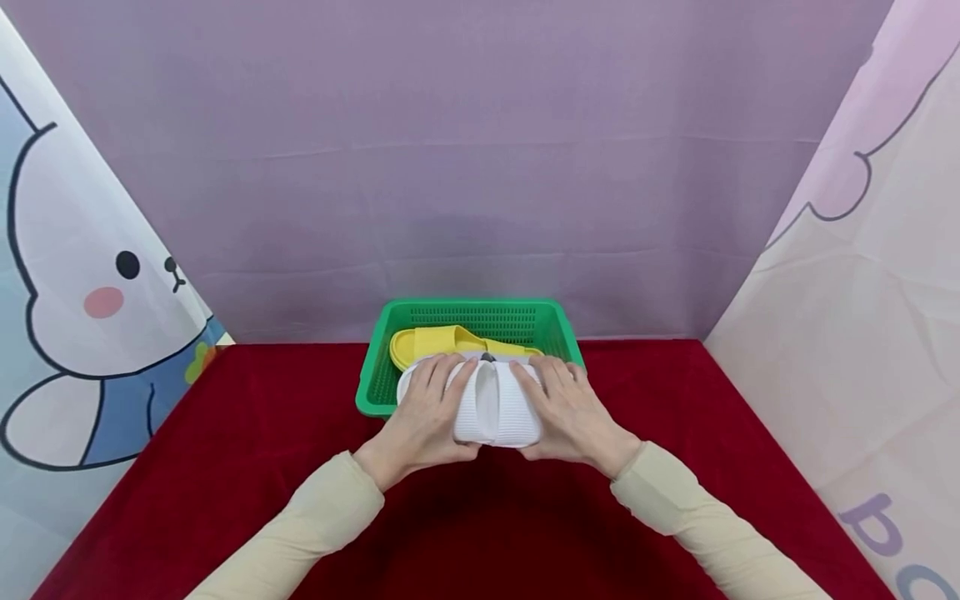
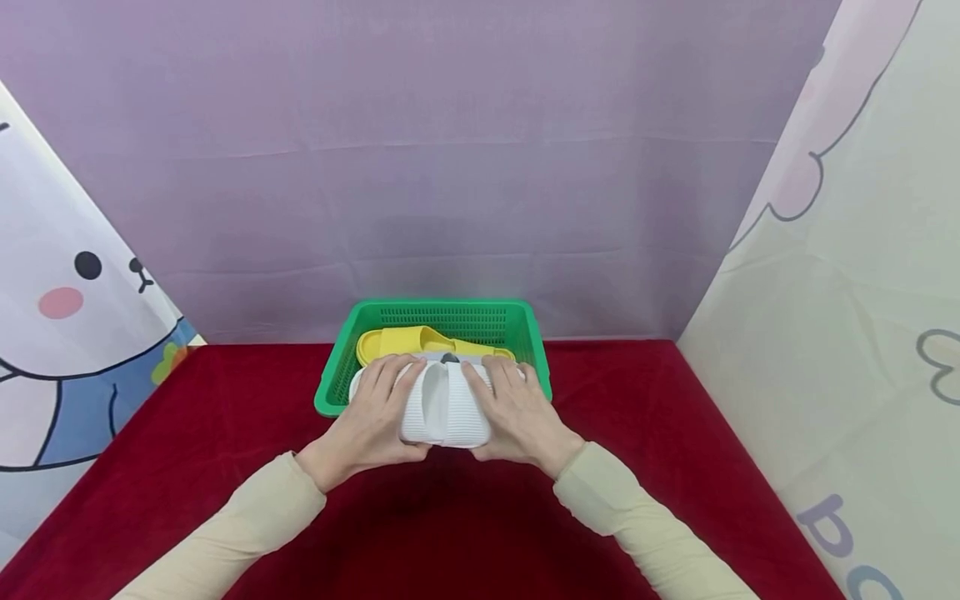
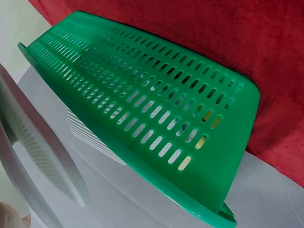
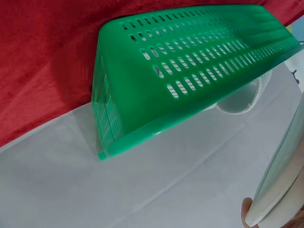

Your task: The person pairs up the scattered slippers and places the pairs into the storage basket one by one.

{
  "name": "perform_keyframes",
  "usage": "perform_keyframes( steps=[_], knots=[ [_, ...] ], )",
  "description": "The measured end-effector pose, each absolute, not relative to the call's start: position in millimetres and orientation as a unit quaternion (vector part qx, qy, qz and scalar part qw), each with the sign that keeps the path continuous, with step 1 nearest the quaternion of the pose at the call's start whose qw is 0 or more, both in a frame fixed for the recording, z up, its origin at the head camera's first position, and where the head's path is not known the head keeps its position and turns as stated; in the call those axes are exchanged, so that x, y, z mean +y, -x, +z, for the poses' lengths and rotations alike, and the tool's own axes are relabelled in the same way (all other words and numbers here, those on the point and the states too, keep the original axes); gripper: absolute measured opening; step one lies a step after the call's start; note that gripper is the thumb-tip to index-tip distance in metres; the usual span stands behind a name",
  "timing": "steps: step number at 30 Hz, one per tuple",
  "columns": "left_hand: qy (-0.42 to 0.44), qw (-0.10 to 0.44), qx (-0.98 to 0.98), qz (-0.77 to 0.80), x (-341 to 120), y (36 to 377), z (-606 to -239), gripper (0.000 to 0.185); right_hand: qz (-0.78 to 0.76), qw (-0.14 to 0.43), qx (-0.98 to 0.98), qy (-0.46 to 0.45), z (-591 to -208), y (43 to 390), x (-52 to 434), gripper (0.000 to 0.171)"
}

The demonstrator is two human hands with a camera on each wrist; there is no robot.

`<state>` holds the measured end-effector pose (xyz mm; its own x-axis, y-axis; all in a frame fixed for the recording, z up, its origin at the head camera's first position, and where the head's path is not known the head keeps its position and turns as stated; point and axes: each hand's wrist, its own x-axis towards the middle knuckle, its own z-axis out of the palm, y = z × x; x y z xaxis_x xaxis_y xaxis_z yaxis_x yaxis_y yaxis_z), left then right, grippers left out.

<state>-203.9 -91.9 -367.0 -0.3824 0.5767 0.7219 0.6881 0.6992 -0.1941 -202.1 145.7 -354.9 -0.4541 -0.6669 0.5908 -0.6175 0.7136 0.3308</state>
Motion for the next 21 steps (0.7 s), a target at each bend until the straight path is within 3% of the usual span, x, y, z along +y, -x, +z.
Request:
perform_keyframes(
  steps=[14,21],
  knots=[
    [0.385,0.401,-0.829,-0.066,-91.5,206.6,-371.9,0.105,-0.059,0.367,-0.846,-0.382,-355.7,202.6,145.7,0.102],
    [0.402,0.380,-0.830,-0.073,-94.3,203.2,-372.8,0.105,-0.024,0.321,-0.876,-0.360,-356.0,196.6,151.1,0.104]
  ],
)
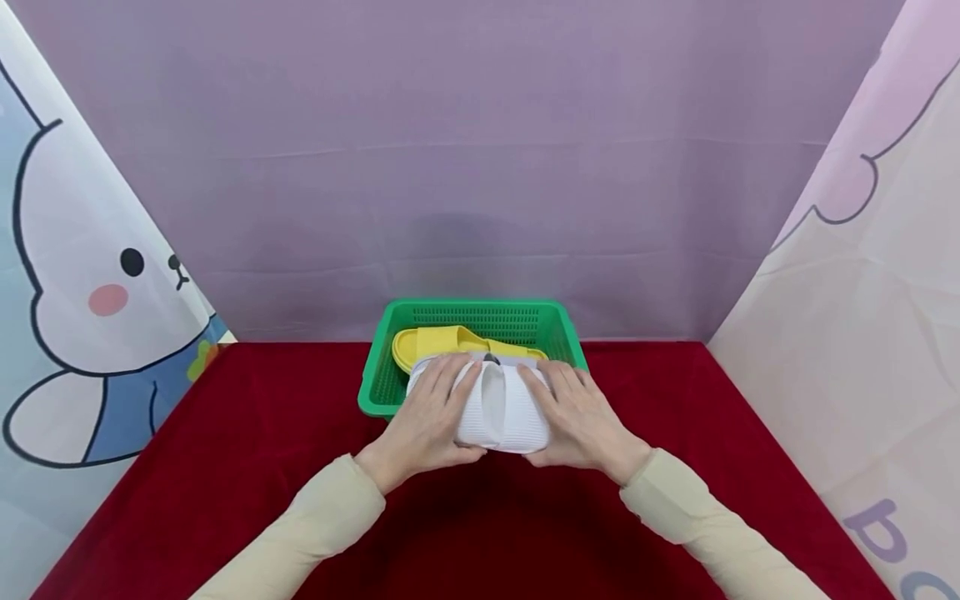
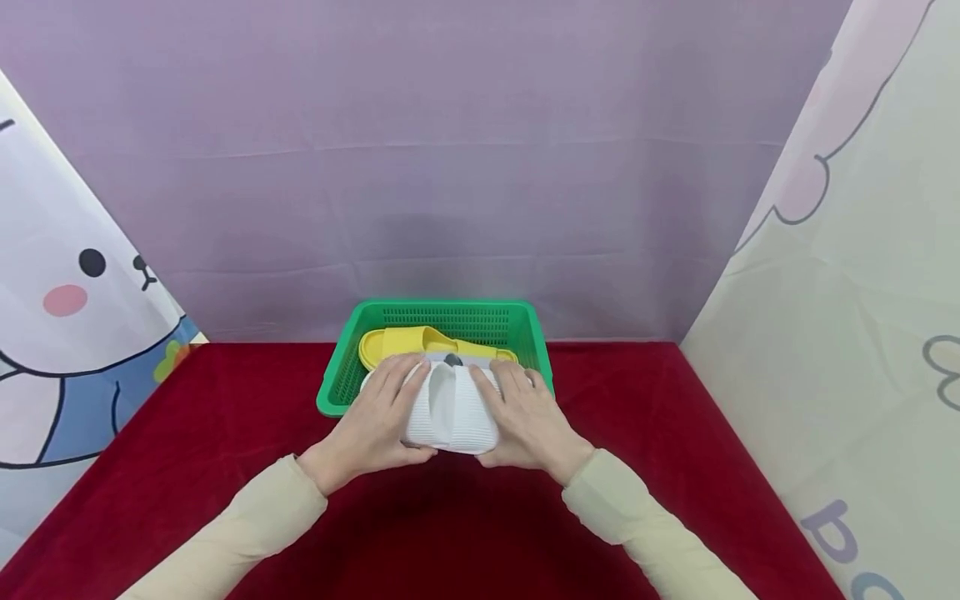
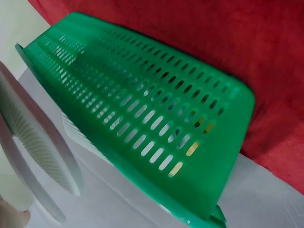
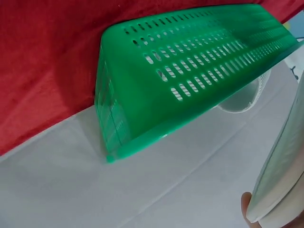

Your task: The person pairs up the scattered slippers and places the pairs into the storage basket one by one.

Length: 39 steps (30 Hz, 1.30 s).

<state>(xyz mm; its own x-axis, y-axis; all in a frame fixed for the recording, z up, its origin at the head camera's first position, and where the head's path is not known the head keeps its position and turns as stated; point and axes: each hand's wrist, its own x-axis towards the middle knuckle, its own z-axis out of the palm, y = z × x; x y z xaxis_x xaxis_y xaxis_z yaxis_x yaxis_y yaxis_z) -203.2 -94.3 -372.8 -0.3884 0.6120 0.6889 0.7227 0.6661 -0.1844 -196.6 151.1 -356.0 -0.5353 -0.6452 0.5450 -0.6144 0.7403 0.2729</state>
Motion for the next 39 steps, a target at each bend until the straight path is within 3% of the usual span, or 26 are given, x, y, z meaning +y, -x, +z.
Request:
perform_keyframes(
  steps=[4,9,15,21,25,30,39],
  knots=[
    [0.425,0.370,-0.822,-0.080,-100.7,194.6,-375.4,0.094,0.018,0.289,-0.897,-0.335,-358.2,195.2,159.9,0.107],
    [0.423,0.382,-0.810,-0.137,-121.0,188.1,-378.3,0.065,0.054,0.256,-0.915,-0.307,-358.0,198.3,173.7,0.109],
    [0.296,0.348,-0.836,-0.303,-158.3,195.7,-384.0,0.048,0.068,0.247,-0.922,-0.289,-356.9,200.4,189.4,0.106],
    [0.122,0.179,-0.845,-0.490,-194.7,221.8,-397.5,0.052,0.074,0.246,-0.925,-0.280,-357.6,202.5,197.7,0.106],
    [0.065,0.091,-0.837,-0.536,-209.4,235.1,-410.6,0.064,0.074,0.243,-0.927,-0.277,-360.9,202.6,200.3,0.106],
    [0.055,0.049,-0.828,-0.556,-216.3,246.6,-425.2,0.071,0.076,0.243,-0.927,-0.274,-364.0,202.5,203.3,0.106],
    [0.056,0.027,-0.804,-0.592,-215.4,256.0,-433.0,0.068,0.080,0.257,-0.924,-0.271,-364.1,205.0,211.2,0.105]
  ],
)
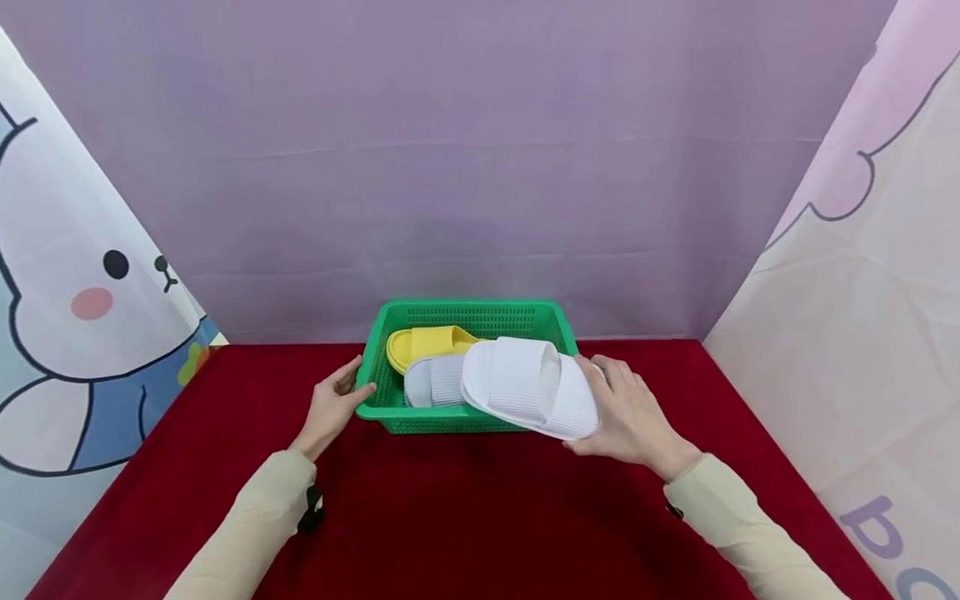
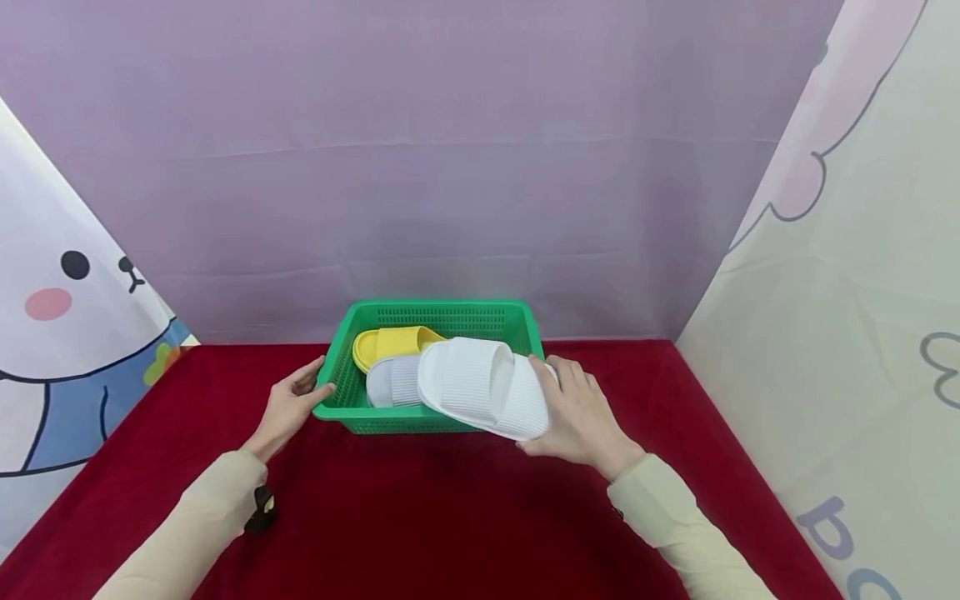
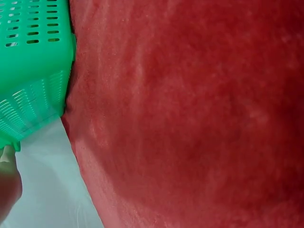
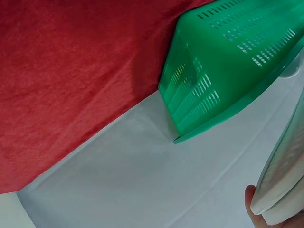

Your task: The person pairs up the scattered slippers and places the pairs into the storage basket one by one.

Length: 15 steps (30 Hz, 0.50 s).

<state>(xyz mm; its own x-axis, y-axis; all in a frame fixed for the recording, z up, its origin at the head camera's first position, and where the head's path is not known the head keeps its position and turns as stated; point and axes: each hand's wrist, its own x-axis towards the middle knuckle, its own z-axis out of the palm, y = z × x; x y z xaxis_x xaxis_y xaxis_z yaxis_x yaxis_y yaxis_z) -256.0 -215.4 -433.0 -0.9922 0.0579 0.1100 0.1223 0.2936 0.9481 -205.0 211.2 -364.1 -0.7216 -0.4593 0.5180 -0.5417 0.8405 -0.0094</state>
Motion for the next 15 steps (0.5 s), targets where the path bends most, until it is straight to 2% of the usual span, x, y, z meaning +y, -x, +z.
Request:
perform_keyframes(
  steps=[15],
  knots=[
    [0.040,0.028,-0.795,-0.604,-210.5,254.0,-432.6,0.064,0.093,0.267,-0.909,-0.305,-355.5,227.1,206.8,0.102]
  ],
)
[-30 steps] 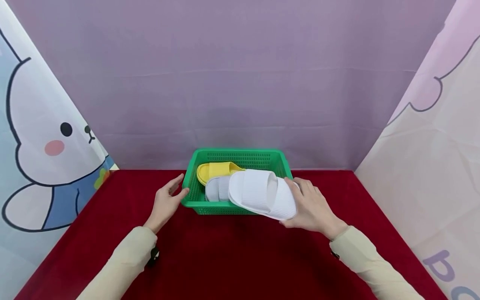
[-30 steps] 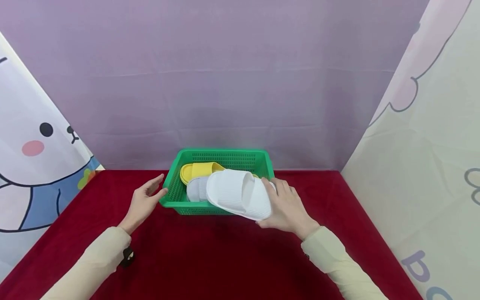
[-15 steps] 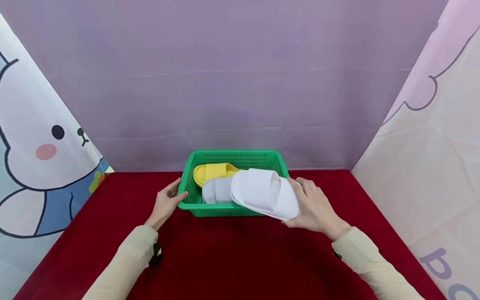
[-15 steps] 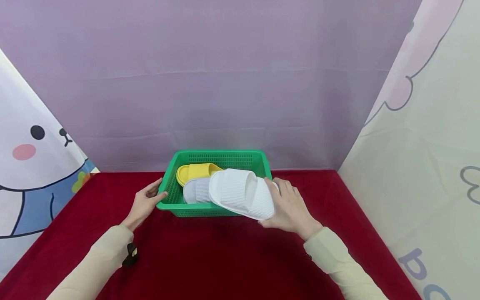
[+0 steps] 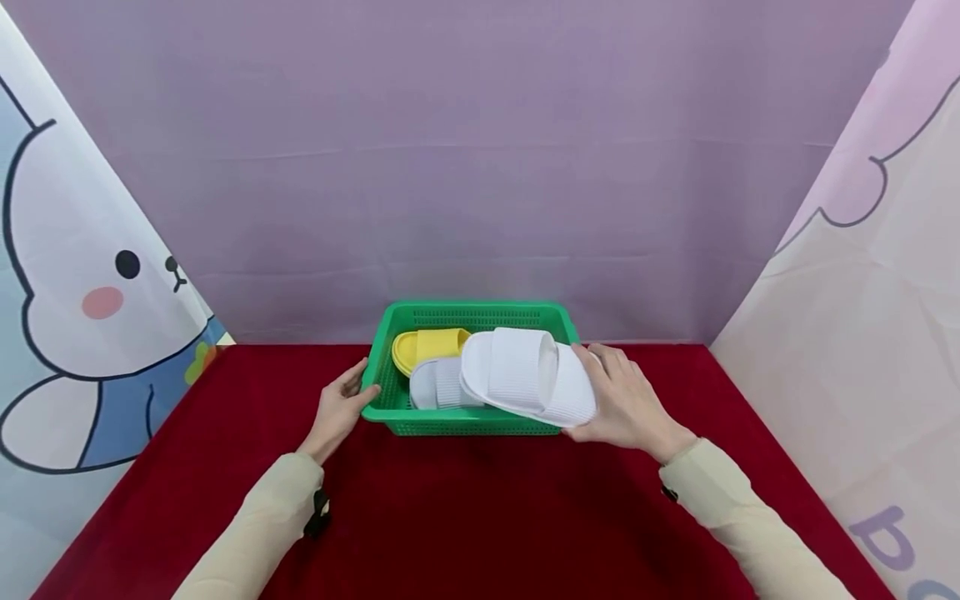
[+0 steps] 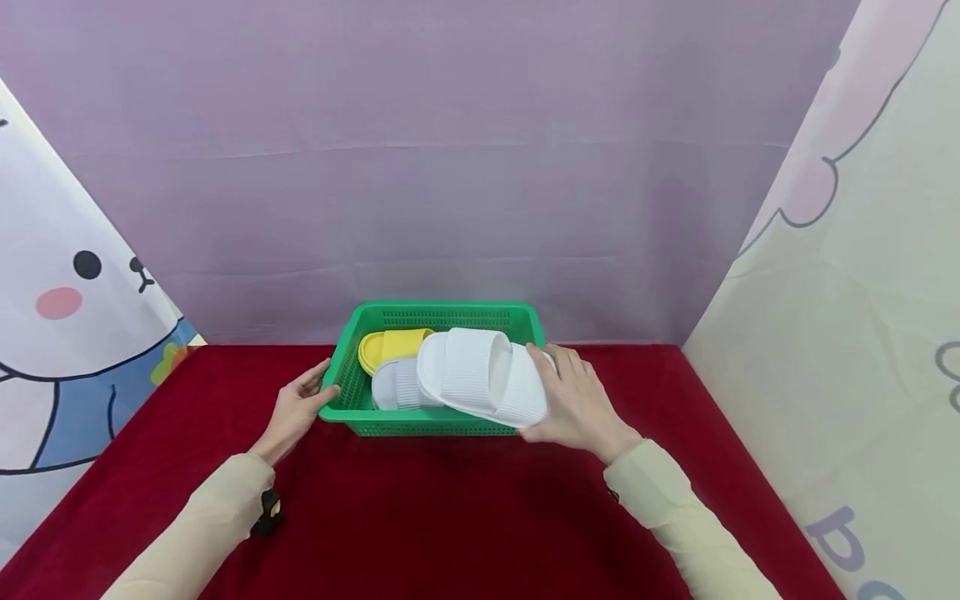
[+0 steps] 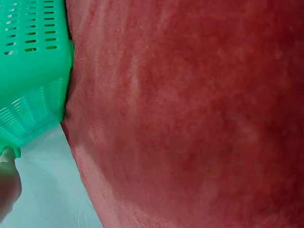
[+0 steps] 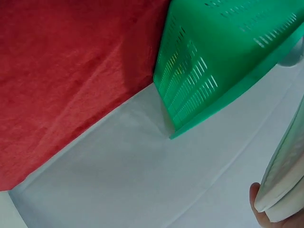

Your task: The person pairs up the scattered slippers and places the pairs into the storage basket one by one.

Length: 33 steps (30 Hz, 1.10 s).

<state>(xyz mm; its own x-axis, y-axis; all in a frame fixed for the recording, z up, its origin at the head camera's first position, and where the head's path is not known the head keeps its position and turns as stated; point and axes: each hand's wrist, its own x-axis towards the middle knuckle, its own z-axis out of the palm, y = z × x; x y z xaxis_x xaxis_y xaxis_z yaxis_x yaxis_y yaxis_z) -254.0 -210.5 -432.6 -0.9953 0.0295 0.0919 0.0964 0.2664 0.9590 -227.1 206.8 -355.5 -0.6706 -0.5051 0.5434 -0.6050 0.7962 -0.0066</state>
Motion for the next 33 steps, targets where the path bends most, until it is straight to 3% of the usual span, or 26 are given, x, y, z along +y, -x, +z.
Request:
perform_keyframes(
  steps=[16,25,33],
  knots=[
    [0.036,0.024,-0.785,-0.618,-205.3,253.6,-424.5,0.063,0.178,0.155,-0.928,-0.289,-306.1,299.3,194.2,0.106],
    [0.035,0.039,-0.789,-0.612,-210.7,255.2,-437.2,0.065,0.176,0.094,-0.934,-0.295,-322.1,347.6,170.5,0.107],
    [0.035,0.031,-0.778,-0.627,-211.1,254.5,-439.7,0.067,0.166,0.058,-0.948,-0.265,-338.1,362.1,167.5,0.108]
  ],
)
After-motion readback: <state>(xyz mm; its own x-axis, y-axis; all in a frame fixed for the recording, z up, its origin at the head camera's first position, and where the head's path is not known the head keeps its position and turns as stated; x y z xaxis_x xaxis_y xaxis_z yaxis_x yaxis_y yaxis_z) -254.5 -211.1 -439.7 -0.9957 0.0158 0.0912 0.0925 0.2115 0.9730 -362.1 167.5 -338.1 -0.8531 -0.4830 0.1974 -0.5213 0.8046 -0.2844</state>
